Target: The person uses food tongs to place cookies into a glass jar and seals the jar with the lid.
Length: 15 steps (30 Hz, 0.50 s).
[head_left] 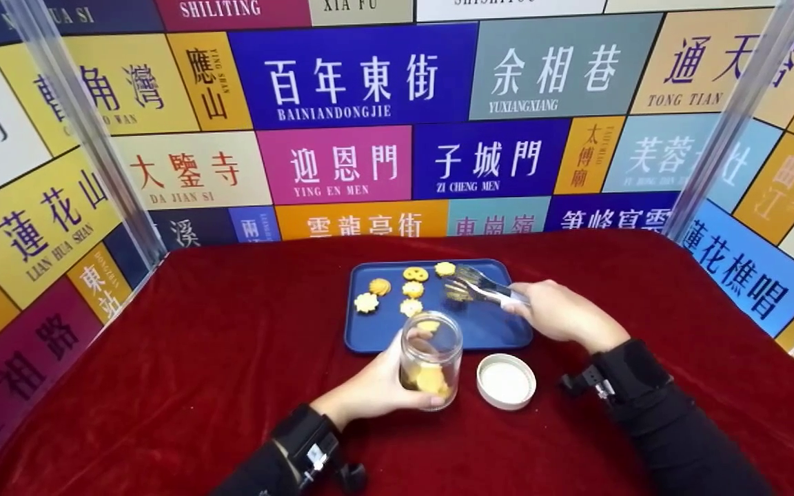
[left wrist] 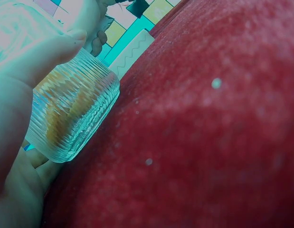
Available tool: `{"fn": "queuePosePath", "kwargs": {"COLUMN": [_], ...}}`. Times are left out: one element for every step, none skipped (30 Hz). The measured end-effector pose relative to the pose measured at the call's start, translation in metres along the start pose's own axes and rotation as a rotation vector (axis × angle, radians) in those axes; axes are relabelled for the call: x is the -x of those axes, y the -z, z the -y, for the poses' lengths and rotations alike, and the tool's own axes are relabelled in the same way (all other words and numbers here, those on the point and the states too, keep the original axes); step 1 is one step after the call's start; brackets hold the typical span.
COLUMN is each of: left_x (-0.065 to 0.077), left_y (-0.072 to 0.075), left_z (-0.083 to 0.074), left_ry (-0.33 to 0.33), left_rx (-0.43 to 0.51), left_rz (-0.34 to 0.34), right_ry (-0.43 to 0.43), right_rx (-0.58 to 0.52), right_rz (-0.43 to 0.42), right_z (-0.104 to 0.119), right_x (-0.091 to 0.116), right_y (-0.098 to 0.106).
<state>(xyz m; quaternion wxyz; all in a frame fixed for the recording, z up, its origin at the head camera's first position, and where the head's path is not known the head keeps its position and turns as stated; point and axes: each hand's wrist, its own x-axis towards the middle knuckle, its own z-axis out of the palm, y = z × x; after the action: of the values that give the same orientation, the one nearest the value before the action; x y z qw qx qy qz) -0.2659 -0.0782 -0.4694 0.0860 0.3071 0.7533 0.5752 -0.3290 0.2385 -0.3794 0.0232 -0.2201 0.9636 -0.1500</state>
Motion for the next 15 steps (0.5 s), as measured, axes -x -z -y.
{"fn": "queuePosePath", "kwargs": {"left_x": [0.000, 0.000, 0.000, 0.000, 0.000, 0.000, 0.000, 0.000, 0.000, 0.000, 0.000, 0.000, 0.000, 0.000, -0.001], "left_y": [0.000, 0.000, 0.000, 0.000, 0.000, 0.000, 0.000, 0.000, 0.000, 0.000, 0.000, 0.000, 0.000, 0.000, 0.000], "left_z": [0.000, 0.000, 0.000, 0.000, 0.000, 0.000, 0.000, 0.000, 0.000, 0.000, 0.000, 0.000, 0.000, 0.001, 0.000], "left_ry": [-0.001, -0.001, -0.001, -0.002, -0.002, -0.003, -0.003, -0.003, -0.003, -0.004, -0.005, -0.007, -0.007, -0.009, -0.010], "left_rx": [0.000, 0.002, 0.003, 0.004, 0.006, 0.007, 0.007, 0.006, 0.006, 0.005, 0.005, 0.003, 0.003, 0.004, 0.006], "left_rz": [0.000, 0.000, 0.001, 0.001, 0.001, 0.001, 0.002, 0.002, 0.003, 0.003, 0.004, 0.005, 0.006, 0.005, 0.005], "right_ry": [0.003, 0.008, 0.013, 0.023, 0.030, 0.040, 0.049, 0.057, 0.065, 0.075, 0.085, 0.092, 0.100, 0.109, 0.120], "right_rx": [-0.002, -0.006, -0.011, -0.013, -0.017, -0.019, -0.020, -0.022, -0.022, -0.019, -0.017, -0.017, -0.018, -0.019, -0.021], "right_rz": [-0.009, -0.018, -0.027, -0.038, -0.046, -0.055, -0.065, -0.074, -0.087, -0.101, -0.114, -0.125, -0.136, -0.145, -0.153], "right_z": [0.000, 0.000, -0.001, -0.001, -0.001, -0.001, -0.001, -0.001, 0.000, 0.001, 0.001, 0.003, 0.004, 0.006, 0.007], "right_x": [0.001, 0.001, 0.002, 0.003, 0.004, 0.005, 0.006, 0.007, 0.008, 0.009, 0.011, 0.012, 0.014, 0.016, 0.017], "right_y": [0.002, 0.004, 0.006, 0.008, 0.010, 0.013, 0.015, 0.017, 0.019, 0.022, 0.024, 0.027, 0.030, 0.033, 0.036]}}
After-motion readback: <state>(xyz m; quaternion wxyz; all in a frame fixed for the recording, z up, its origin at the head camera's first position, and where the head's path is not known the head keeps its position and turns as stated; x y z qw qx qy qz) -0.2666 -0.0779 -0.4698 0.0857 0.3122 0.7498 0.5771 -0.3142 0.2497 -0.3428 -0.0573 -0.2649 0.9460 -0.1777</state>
